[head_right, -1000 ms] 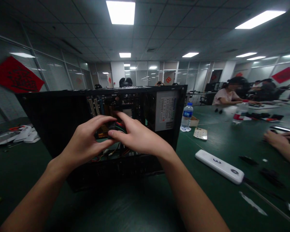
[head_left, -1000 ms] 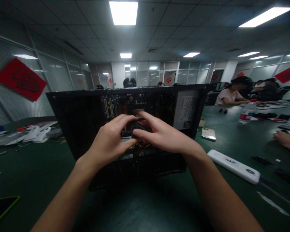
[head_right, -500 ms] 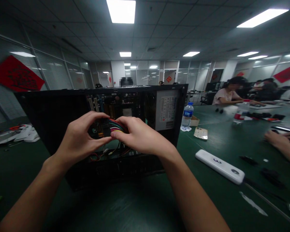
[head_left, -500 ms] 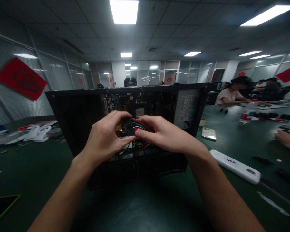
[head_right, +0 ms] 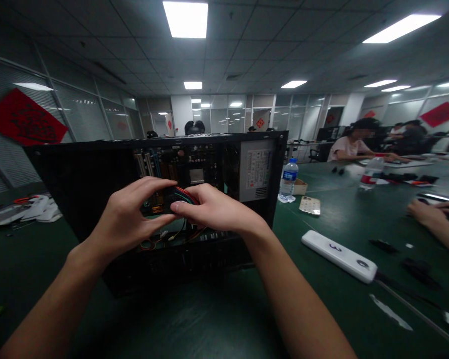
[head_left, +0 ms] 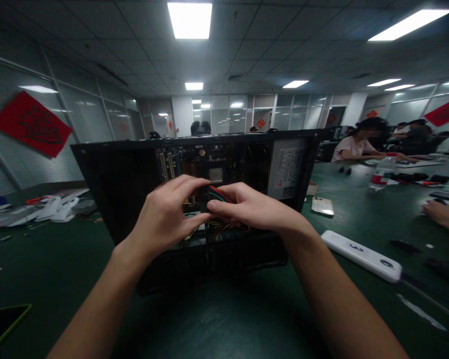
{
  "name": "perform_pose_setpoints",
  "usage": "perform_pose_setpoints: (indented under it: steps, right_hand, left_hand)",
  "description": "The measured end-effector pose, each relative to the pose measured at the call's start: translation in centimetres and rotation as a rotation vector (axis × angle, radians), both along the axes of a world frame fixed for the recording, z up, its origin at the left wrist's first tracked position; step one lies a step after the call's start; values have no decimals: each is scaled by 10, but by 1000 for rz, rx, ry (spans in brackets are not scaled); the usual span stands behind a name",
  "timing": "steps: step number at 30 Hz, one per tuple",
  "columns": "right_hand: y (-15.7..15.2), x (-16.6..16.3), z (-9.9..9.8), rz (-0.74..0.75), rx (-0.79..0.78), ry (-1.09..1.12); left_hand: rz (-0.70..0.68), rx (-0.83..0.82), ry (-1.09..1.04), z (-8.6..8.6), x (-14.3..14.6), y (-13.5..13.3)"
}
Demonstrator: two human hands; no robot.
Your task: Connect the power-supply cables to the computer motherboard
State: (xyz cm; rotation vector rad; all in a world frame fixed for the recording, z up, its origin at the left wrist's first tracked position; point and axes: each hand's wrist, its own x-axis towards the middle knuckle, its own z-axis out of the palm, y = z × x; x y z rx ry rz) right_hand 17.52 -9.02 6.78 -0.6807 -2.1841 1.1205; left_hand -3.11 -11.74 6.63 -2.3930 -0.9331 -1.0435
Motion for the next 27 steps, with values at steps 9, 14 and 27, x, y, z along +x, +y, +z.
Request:
perform_pose_setpoints:
  steps: [9,14,27]
  right_hand:
    - [-2,-1,1,6,-7,51]
    - [-1,-2,0,25,-23,75]
    - [1,-7,-5,69,-8,52]
  left_hand:
    - [-9,-89,-3,9,-2,-10]
    - [-14,-108,3,11,-2,-11]
    - [14,-80,8,6,-5,-5]
